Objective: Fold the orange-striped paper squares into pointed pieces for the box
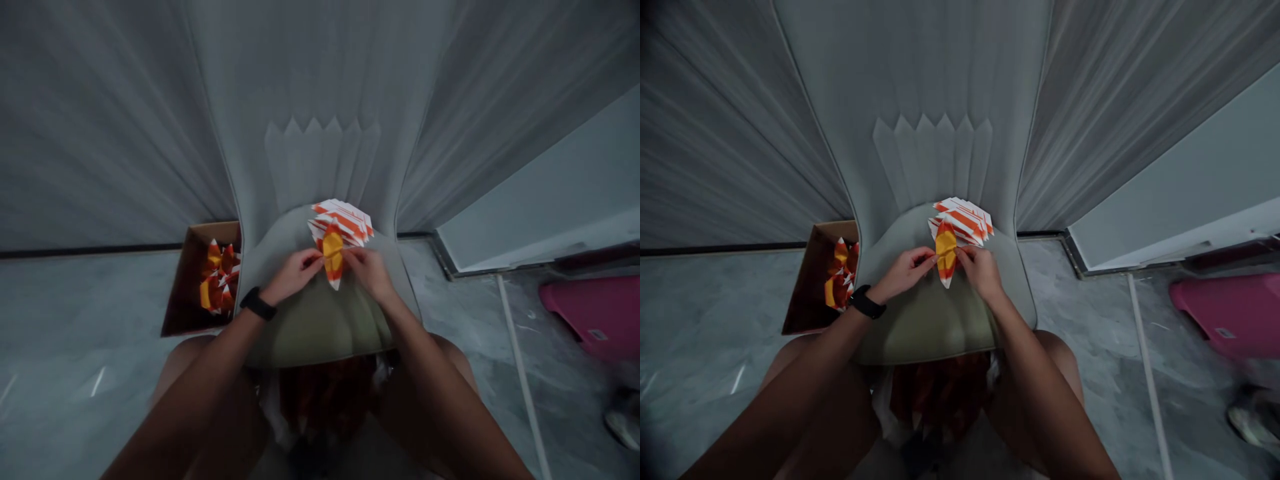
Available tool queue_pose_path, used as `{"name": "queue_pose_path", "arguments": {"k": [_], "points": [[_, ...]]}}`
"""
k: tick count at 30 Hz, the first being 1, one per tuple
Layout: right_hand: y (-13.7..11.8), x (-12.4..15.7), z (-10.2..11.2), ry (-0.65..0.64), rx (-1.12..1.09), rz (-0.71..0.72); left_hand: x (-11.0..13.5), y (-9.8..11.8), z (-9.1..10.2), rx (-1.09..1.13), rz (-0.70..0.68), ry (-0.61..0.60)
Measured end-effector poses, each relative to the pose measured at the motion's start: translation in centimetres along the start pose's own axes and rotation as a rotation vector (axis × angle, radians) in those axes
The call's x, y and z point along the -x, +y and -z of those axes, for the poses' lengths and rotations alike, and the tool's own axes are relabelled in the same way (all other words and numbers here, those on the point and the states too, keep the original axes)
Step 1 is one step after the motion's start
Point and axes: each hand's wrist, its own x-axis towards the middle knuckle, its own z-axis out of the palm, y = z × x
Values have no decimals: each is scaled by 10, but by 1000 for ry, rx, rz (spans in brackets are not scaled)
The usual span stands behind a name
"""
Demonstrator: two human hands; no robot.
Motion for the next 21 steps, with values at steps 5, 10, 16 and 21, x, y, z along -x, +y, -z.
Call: {"name": "queue_pose_path", "arguments": {"k": [5, 10, 16, 21], "points": [[-7, -4, -14, -11, -130, -19, -3, -6, 11, 12, 6, 57], [-13, 6, -20, -40, -17, -37, -6, -8, 11, 42, 31, 120], [-11, 7, -19, 20, 102, -31, -2, -6, 2, 17, 60, 100], [-5, 4, -12, -15, 145, -25, -3, -10, -1, 10, 46, 28]]}}
